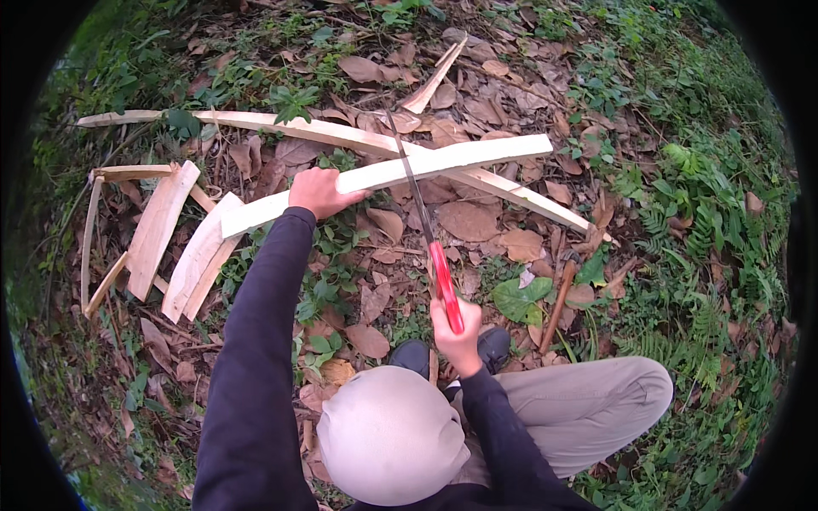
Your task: The person sits on the forest floor and uses a red hand saw to cut a long piece of light-colored wood. They hold the wood steady with their left hand while sawing with their right hand, eventually cutting the piece into smaller segments.
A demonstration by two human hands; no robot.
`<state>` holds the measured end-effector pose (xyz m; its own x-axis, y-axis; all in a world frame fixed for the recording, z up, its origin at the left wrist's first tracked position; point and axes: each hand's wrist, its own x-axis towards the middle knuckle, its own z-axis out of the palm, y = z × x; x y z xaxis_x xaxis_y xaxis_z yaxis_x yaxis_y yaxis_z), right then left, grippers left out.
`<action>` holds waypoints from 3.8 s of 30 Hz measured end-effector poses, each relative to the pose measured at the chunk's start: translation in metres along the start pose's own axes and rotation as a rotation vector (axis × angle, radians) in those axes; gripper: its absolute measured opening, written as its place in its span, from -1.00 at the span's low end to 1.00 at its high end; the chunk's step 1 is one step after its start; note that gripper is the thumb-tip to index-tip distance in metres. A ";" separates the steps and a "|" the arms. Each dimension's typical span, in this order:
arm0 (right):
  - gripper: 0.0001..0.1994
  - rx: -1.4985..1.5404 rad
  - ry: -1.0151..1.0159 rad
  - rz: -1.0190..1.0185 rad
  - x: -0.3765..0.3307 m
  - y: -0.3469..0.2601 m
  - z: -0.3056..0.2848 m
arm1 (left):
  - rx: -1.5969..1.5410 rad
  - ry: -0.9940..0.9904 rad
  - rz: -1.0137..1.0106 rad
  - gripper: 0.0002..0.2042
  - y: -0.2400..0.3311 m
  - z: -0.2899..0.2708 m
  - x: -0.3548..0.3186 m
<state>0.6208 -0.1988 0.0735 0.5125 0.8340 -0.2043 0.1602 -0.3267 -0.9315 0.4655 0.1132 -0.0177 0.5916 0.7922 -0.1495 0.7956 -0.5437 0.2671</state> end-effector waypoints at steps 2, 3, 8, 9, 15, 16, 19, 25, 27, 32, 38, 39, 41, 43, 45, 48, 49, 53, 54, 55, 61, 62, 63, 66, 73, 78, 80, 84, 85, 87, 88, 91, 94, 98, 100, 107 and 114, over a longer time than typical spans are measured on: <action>-0.69 0.077 0.008 0.067 0.019 -0.004 0.008 | 0.027 -0.001 0.017 -0.19 -0.008 0.002 -0.001; -0.70 0.035 -0.001 0.019 -0.006 0.000 -0.005 | 0.017 0.009 0.004 -0.20 -0.013 0.003 -0.003; -0.71 -0.134 -0.035 -0.080 -0.063 0.000 -0.028 | 0.026 0.021 -0.010 -0.20 0.001 -0.007 0.003; -0.70 -0.091 0.015 -0.110 -0.049 -0.012 -0.021 | 0.030 0.061 -0.005 -0.20 0.008 -0.012 0.004; -0.67 0.177 0.099 0.062 -0.010 -0.026 -0.021 | -0.031 0.109 0.064 -0.19 0.026 -0.025 0.048; -0.67 0.182 0.093 0.044 -0.008 -0.021 -0.020 | -0.013 0.126 0.079 -0.19 0.018 -0.013 0.049; -0.68 0.199 0.098 0.101 -0.009 -0.002 -0.023 | -0.030 0.027 -0.022 -0.23 0.028 0.007 0.039; -0.72 -0.164 0.026 -0.157 0.001 -0.021 -0.039 | -0.018 0.113 0.058 -0.36 0.013 0.021 0.040; -0.72 -0.271 0.006 -0.233 0.009 -0.021 -0.042 | -0.006 0.087 0.071 -0.38 0.016 0.008 0.048; -0.70 -0.095 0.060 -0.080 0.018 -0.040 -0.033 | -0.031 0.066 0.074 -0.36 0.018 0.001 0.057; -0.68 0.015 0.143 0.030 0.033 -0.029 -0.039 | 0.074 0.032 0.117 -0.23 0.054 -0.033 0.082; -0.68 0.070 0.159 0.069 0.035 -0.030 -0.040 | 0.098 0.000 0.148 -0.18 0.054 -0.039 0.090; -0.69 0.204 0.187 0.144 0.039 -0.027 -0.039 | 0.082 0.037 0.187 -0.18 0.050 -0.047 0.100; -0.69 0.211 0.187 0.139 0.042 -0.027 -0.040 | 0.055 0.063 0.239 -0.18 0.047 -0.049 0.100; -0.69 0.203 0.193 0.129 0.044 -0.029 -0.039 | -0.004 0.035 0.229 -0.22 0.054 -0.047 0.095; -0.70 0.160 0.190 0.099 0.039 -0.038 -0.039 | 0.028 -0.024 0.214 -0.22 0.048 -0.034 0.090; -0.70 0.144 0.188 0.081 0.034 -0.039 -0.040 | 0.026 -0.009 0.236 -0.22 0.044 -0.030 0.089; -0.72 0.083 0.181 0.027 0.027 -0.050 -0.049 | 0.044 0.015 0.288 -0.20 0.046 -0.023 0.086; -0.73 0.075 0.182 0.027 0.025 -0.050 -0.050 | 0.042 0.025 0.298 -0.21 0.048 -0.024 0.085; -0.73 0.105 0.190 0.048 0.023 -0.048 -0.051 | 0.038 0.028 0.285 -0.21 0.049 -0.024 0.082; -0.73 0.080 0.142 0.048 0.013 -0.060 -0.058 | -0.086 0.045 0.087 -0.28 0.064 -0.013 0.036; -0.73 0.051 0.116 0.023 0.009 -0.064 -0.060 | -0.114 0.068 0.055 -0.30 0.067 -0.008 0.024; -0.73 0.014 0.095 0.001 0.005 -0.068 -0.065 | -0.133 0.081 0.028 -0.31 0.073 -0.006 0.014; -0.69 -0.028 0.018 0.085 -0.006 -0.068 -0.085 | -0.171 0.126 -0.015 -0.33 0.085 -0.001 -0.006; -0.60 -0.237 -0.630 0.421 0.090 -0.190 -0.168 | -0.149 0.147 -0.097 -0.35 0.087 -0.018 -0.042; -0.59 -0.478 -0.874 0.128 0.141 -0.194 -0.192 | -0.162 0.164 -0.204 -0.35 0.091 -0.022 -0.055; -0.61 -0.377 -0.774 0.032 0.129 -0.155 -0.174 | -0.156 0.215 -0.253 -0.37 0.068 -0.016 -0.072; -0.65 -0.259 -0.692 -0.291 0.109 -0.066 -0.160 | -0.152 0.368 -0.257 -0.37 0.034 0.008 -0.076; -0.66 -0.214 -0.698 -0.345 0.112 -0.053 -0.151 | -0.129 0.403 -0.254 -0.38 0.027 0.002 -0.072; -0.69 -0.095 -0.721 -0.311 0.104 -0.025 -0.139 | -0.164 0.395 -0.258 -0.39 0.020 -0.001 -0.074; -0.70 -0.055 -0.723 -0.236 0.098 -0.018 -0.131 | -0.126 0.317 -0.293 -0.39 0.017 -0.004 -0.076; -0.70 -0.030 -0.637 -0.220 0.094 -0.005 -0.107 | -0.080 0.293 -0.352 -0.37 0.001 0.002 -0.089; -0.70 -0.055 -0.593 -0.153 0.093 0.001 -0.093 | -0.082 0.207 -0.394 -0.35 -0.004 0.016 -0.102; -0.71 -0.045 -0.477 -0.333 0.095 0.030 -0.080 | -0.099 0.271 -0.325 -0.36 0.004 0.019 -0.066; -0.71 -0.098 -0.435 -0.384 0.100 0.029 -0.079 | -0.109 0.318 -0.282 -0.37 0.008 0.025 -0.056; -0.75 -0.034 -0.418 -0.358 0.113 0.008 -0.083 | -0.160 0.350 -0.269 -0.37 0.023 0.031 -0.049; -0.76 -0.076 -0.390 -0.362 0.116 0.017 -0.085 | -0.242 0.220 -0.420 -0.37 0.030 0.029 -0.038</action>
<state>0.7550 -0.1452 0.0599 0.0642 0.9978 0.0156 0.3369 -0.0069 -0.9415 0.4707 0.0586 -0.0320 0.1665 0.9815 -0.0947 0.8899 -0.1082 0.4431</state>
